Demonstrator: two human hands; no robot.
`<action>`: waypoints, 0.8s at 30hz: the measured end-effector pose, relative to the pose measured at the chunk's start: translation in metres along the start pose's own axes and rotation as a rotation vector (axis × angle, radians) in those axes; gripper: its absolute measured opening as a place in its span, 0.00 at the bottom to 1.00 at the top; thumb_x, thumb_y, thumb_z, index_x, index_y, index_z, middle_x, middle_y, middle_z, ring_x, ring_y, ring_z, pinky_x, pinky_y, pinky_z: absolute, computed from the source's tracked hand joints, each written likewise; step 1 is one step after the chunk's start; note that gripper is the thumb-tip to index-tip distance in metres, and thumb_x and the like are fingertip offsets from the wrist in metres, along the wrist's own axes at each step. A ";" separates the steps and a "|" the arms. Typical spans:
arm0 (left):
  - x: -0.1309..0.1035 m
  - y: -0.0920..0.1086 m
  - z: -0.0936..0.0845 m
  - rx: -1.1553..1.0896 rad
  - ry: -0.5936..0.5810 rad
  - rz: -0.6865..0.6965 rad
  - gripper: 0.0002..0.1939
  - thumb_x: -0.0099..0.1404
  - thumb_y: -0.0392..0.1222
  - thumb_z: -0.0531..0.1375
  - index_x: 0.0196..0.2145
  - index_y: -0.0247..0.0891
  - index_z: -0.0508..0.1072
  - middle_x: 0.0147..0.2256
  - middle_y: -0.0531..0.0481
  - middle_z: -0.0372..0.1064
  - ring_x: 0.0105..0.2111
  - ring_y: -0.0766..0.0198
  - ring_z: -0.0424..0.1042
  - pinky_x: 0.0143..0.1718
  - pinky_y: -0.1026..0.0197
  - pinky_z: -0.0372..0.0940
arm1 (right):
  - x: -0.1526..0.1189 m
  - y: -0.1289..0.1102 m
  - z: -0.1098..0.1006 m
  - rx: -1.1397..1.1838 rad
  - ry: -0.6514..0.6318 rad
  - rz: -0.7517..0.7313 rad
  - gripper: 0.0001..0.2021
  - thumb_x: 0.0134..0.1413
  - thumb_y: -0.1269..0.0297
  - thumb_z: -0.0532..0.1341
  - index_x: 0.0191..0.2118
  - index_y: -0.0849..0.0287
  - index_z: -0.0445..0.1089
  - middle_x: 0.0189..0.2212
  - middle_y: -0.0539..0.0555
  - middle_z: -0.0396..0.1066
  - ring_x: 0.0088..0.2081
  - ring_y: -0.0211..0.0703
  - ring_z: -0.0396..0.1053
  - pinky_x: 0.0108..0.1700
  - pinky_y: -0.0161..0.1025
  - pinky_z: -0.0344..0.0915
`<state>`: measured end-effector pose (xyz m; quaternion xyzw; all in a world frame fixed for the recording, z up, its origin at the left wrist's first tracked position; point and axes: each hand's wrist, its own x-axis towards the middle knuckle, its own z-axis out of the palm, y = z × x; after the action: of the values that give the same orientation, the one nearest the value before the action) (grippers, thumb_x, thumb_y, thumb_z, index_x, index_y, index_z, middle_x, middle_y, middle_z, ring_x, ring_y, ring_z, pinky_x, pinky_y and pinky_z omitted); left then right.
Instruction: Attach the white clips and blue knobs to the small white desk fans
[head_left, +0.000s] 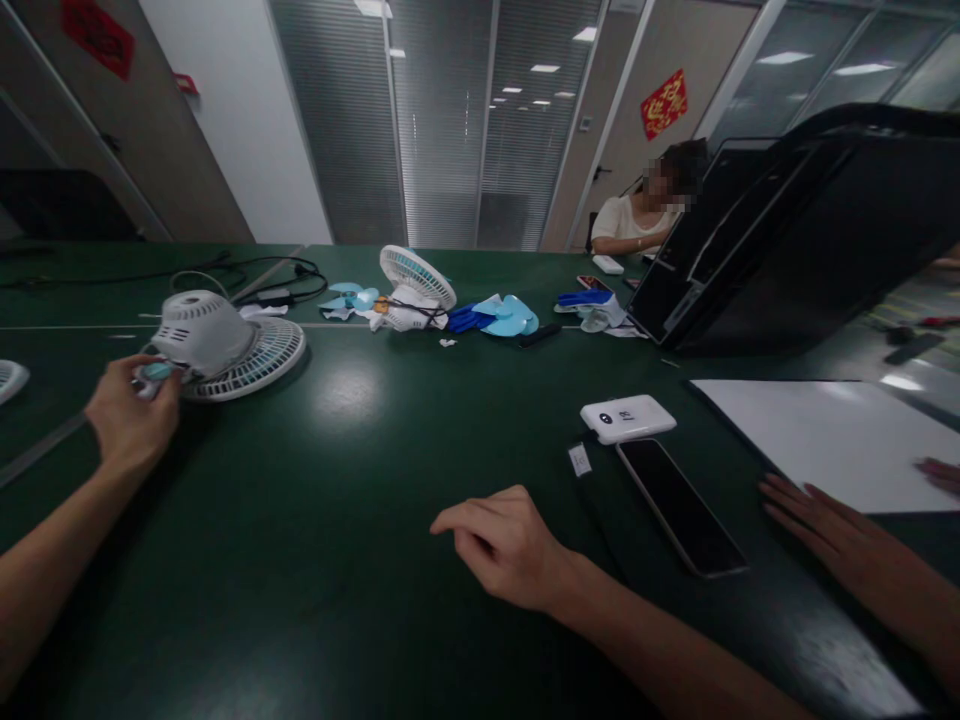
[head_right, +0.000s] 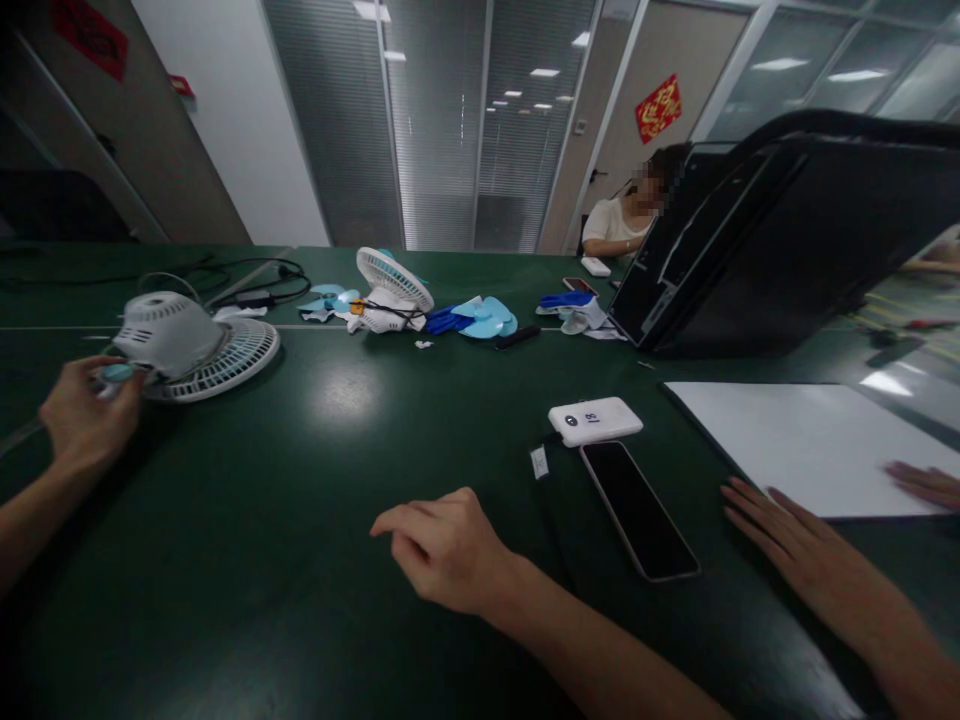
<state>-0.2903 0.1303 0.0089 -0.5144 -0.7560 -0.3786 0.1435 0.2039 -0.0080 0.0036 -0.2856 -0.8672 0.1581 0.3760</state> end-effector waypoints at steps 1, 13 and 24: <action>0.002 -0.003 0.002 0.008 0.025 0.007 0.28 0.65 0.49 0.59 0.56 0.28 0.69 0.47 0.38 0.71 0.44 0.46 0.71 0.51 0.42 0.66 | 0.000 0.000 0.000 -0.002 -0.002 0.001 0.12 0.62 0.73 0.54 0.45 0.56 0.72 0.27 0.44 0.73 0.25 0.31 0.69 0.30 0.34 0.57; -0.015 0.013 -0.004 0.051 0.107 0.252 0.25 0.71 0.53 0.56 0.58 0.35 0.70 0.59 0.37 0.62 0.59 0.44 0.59 0.59 0.44 0.56 | -0.001 0.005 0.002 0.010 -0.071 0.030 0.13 0.62 0.73 0.53 0.46 0.55 0.72 0.27 0.44 0.73 0.25 0.31 0.69 0.31 0.35 0.56; -0.020 0.017 -0.008 0.098 0.049 0.360 0.22 0.71 0.49 0.57 0.57 0.34 0.69 0.59 0.36 0.64 0.60 0.43 0.59 0.60 0.43 0.51 | -0.003 0.005 0.000 0.017 -0.100 0.055 0.13 0.63 0.73 0.53 0.47 0.55 0.72 0.29 0.46 0.75 0.26 0.32 0.70 0.33 0.36 0.57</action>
<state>-0.2678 0.1146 0.0098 -0.6242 -0.6658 -0.3217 0.2520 0.2069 -0.0059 -0.0004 -0.2979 -0.8755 0.1897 0.3299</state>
